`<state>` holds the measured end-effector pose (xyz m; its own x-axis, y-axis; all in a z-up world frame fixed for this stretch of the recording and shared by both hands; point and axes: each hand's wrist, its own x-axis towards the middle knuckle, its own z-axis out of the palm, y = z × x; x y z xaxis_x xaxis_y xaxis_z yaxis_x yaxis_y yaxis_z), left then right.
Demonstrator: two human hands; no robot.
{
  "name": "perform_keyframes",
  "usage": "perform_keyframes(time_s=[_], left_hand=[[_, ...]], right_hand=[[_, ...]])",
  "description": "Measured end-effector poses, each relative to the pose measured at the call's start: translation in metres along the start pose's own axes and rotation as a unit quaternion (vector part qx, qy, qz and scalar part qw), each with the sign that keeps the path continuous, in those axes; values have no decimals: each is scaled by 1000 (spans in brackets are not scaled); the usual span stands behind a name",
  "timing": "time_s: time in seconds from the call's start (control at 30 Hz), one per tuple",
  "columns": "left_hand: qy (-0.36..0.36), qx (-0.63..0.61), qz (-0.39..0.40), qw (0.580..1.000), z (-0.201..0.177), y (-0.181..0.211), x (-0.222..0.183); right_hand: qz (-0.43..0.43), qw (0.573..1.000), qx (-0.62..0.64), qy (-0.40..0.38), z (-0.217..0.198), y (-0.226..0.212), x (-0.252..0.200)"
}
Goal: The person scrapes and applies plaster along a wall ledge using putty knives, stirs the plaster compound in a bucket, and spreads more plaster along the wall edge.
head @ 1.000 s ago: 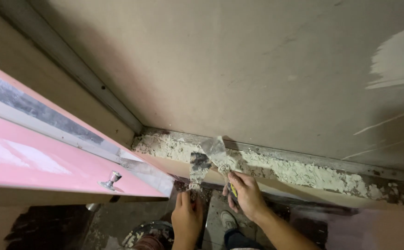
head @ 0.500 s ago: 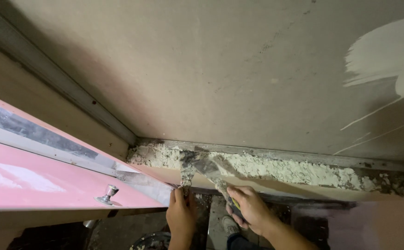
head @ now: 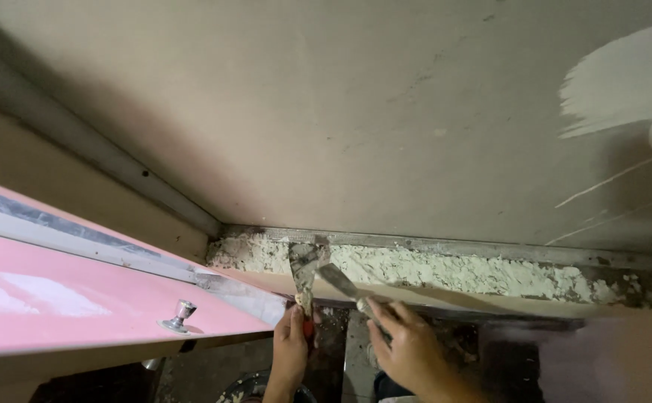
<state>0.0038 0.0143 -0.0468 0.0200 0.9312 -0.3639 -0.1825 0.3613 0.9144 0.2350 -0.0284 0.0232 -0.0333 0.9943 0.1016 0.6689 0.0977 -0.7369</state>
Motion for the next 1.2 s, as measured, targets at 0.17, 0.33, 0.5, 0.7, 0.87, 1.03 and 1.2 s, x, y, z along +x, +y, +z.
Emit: perform_keyframes(time_s=[0.17,0.33,0.5,0.7,0.87,1.03,1.2], left_hand=[[-15,-68,-145,987,11,28,-19],[-30,-39,-149,988,-5,10,-25],[3,-44,-185,982,-7,14,-28],[13,-72,-162,984,-18,-2,-30],[27,-100,-172,980,-16,8,-39],[9,-35,-163,986,-24,2,-43],[9,-60,-152,986,-28,-1,-48]], right_hand=[[34,998,-36,-26,11,-16,0],[-38,994,-103,-23,34,4,13],[-35,992,-121,-15,15,2,47],[-43,998,-21,-51,-11,21,78],[50,991,-6,-124,-23,20,94],[-32,984,-136,-114,-21,24,106],[-89,987,-126,-53,-35,-6,106]])
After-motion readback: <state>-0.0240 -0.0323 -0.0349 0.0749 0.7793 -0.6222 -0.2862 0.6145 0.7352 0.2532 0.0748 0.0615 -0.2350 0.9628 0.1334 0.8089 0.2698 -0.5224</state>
